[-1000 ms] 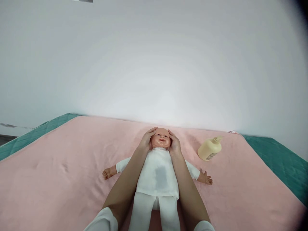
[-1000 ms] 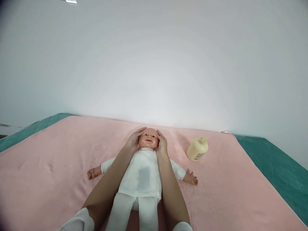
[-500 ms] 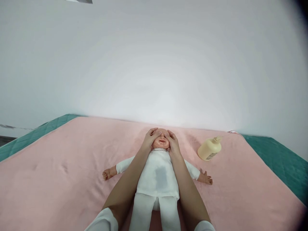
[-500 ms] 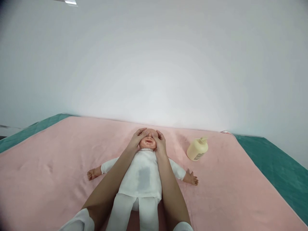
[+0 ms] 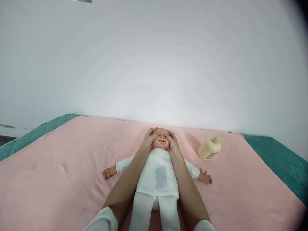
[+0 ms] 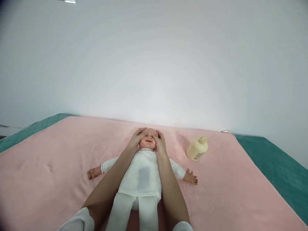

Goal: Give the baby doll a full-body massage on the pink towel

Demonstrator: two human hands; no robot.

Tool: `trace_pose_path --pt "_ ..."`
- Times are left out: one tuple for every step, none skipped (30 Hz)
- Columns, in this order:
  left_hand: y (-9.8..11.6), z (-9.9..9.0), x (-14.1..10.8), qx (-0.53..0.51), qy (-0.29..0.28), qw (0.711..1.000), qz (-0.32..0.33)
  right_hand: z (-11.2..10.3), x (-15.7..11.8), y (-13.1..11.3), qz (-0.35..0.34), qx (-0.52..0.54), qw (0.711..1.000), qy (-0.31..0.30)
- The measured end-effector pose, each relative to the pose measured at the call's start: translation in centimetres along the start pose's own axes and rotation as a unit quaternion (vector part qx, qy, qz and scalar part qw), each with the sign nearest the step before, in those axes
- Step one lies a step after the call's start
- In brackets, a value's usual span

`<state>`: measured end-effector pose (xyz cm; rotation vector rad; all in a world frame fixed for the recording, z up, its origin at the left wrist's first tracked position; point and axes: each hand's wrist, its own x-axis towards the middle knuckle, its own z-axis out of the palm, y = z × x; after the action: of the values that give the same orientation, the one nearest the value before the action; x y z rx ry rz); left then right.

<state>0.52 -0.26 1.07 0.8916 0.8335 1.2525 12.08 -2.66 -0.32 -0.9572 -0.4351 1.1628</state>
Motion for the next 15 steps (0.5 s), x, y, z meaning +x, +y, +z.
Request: trace_pose_path --pt "0.02 0.00 0.01 -0.002 -0.003 1.000 0.001 -0.03 0.02 -0.01 0.002 0.000 1.000 -0.002" --pt "0.03 -0.02 0.03 -0.005 -0.006 1.000 0.000 -0.07 0.03 -0.04 0.004 0.002 1.000 -0.005" --pt "0.04 -0.05 0.06 -0.009 -0.009 1.000 -0.002 -0.10 0.02 -0.10 0.009 0.006 1.000 -0.009" --pt "0.04 -0.10 0.09 -0.014 -0.013 1.000 -0.006 -0.14 -0.01 -0.18 0.015 0.011 1.000 -0.013" --pt "0.06 -0.15 0.13 -0.021 -0.016 1.000 -0.011 -0.17 -0.05 -0.27 0.022 0.017 0.999 -0.018" --pt "0.07 -0.20 0.17 -0.027 -0.019 0.999 -0.015 -0.19 -0.10 -0.37 0.029 0.024 0.999 -0.022" --pt "0.11 -0.24 0.19 -0.033 -0.021 0.999 -0.019 -0.21 -0.13 -0.47 0.033 0.030 0.999 -0.025" --pt "0.15 -0.27 0.20 -0.039 -0.023 0.999 -0.022 -0.22 -0.16 -0.56 0.037 0.035 0.998 -0.026" --pt "0.22 -0.29 0.19 -0.045 -0.026 0.998 -0.026 -0.23 -0.15 -0.64 0.039 0.040 0.998 -0.025" --pt "0.29 -0.30 0.17 -0.049 -0.029 0.998 -0.031 -0.24 -0.12 -0.71 0.042 0.044 0.998 -0.023" --pt "0.38 -0.30 0.15 -0.053 -0.032 0.997 -0.036 -0.26 -0.07 -0.76 0.047 0.047 0.998 -0.020" --pt "0.46 -0.29 0.12 -0.055 -0.034 0.997 -0.042 -0.29 0.01 -0.79 0.052 0.050 0.997 -0.015" --pt "0.54 -0.29 0.11 -0.055 -0.035 0.997 -0.047 -0.32 0.09 -0.82 0.058 0.052 0.997 -0.012" --pt "0.60 -0.30 0.11 -0.056 -0.034 0.996 -0.052 -0.37 0.18 -0.84 0.063 0.053 0.997 -0.011" --pt "0.64 -0.32 0.14 -0.057 -0.033 0.996 -0.058 -0.42 0.25 -0.87 0.067 0.052 0.996 -0.013"
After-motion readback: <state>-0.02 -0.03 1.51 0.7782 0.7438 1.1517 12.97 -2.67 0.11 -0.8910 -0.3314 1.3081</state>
